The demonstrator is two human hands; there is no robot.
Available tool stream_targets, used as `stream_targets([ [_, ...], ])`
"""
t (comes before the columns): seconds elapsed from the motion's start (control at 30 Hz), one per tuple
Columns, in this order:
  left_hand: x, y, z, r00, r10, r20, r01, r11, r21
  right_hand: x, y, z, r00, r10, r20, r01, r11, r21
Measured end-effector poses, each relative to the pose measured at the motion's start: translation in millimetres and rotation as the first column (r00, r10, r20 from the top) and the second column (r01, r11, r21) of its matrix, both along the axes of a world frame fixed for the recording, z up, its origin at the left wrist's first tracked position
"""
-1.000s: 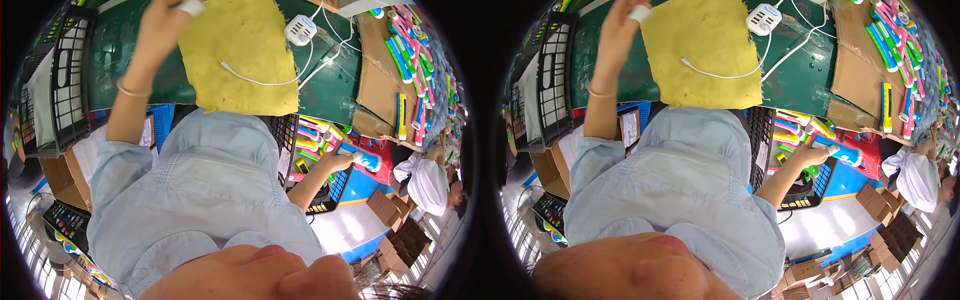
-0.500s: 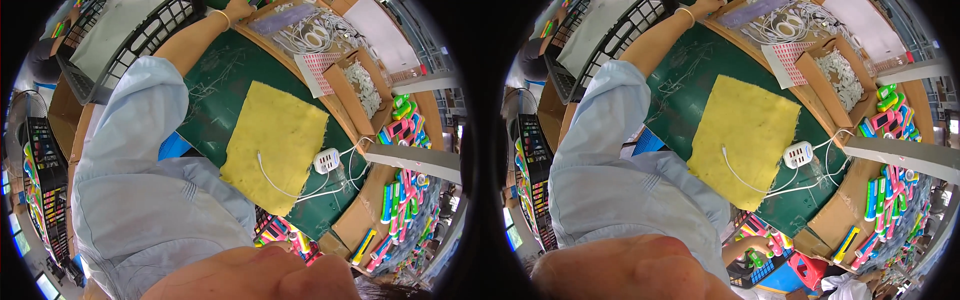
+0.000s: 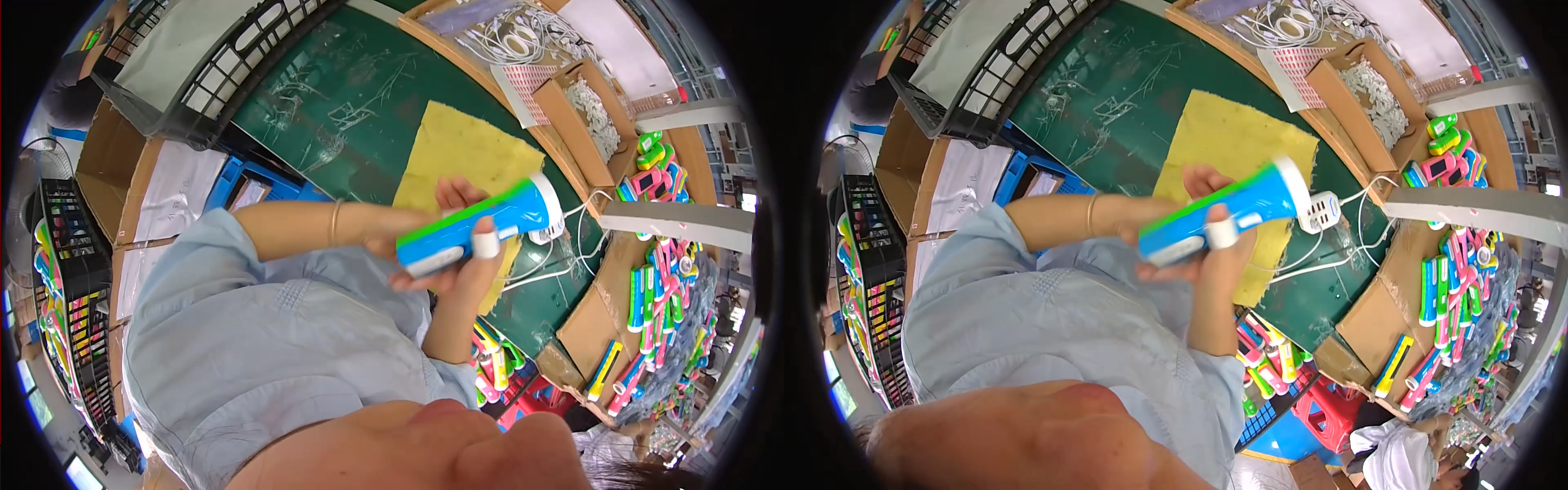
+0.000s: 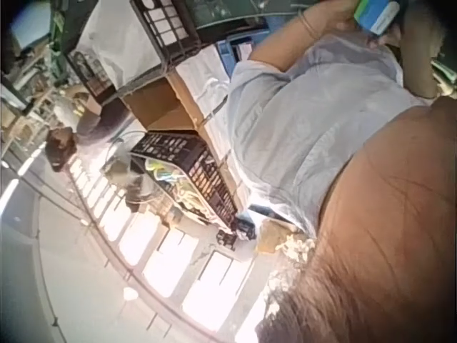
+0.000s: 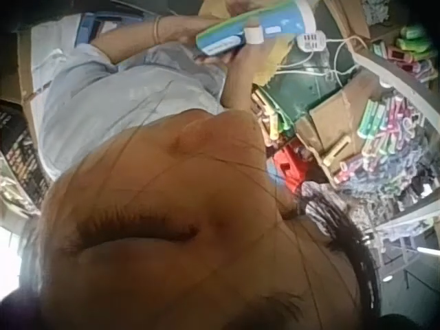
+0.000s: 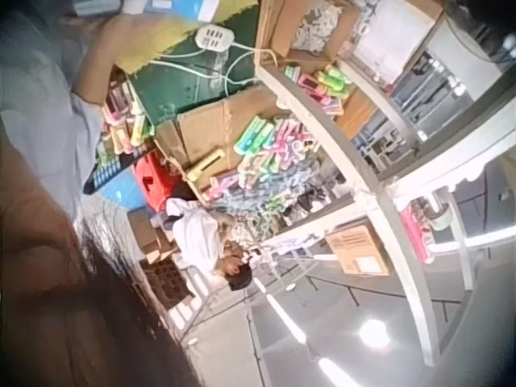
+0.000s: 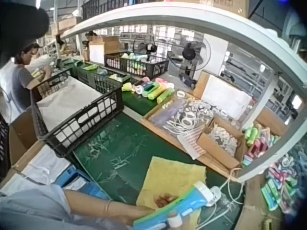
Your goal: Inspecting and wiping hand-held flashlights at a factory workstation.
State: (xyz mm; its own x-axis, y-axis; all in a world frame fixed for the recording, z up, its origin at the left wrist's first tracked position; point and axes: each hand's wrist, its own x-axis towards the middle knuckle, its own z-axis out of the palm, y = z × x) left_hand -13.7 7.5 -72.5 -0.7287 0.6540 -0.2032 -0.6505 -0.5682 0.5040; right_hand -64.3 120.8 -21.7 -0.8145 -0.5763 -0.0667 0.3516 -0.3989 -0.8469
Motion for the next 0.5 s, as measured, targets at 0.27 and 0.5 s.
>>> stream_targets([
  [0.27, 11.9, -8.3, 23.3, 0.600, 0.382, -0.703, -0.760, 0.545, -0.353, 15.8, 15.6, -16.7, 0.916, -0.158, -0.370, 0.286, 0.903, 0.321],
  [0.5, -15.6, 0.0, 36.4, 0.709, 0.689, -0.149, -0.700, 0.662, -0.268, 9.3, 31.6, -35.7, 0.502, 0.108, -0.858, 0.611, 0.658, 0.440],
])
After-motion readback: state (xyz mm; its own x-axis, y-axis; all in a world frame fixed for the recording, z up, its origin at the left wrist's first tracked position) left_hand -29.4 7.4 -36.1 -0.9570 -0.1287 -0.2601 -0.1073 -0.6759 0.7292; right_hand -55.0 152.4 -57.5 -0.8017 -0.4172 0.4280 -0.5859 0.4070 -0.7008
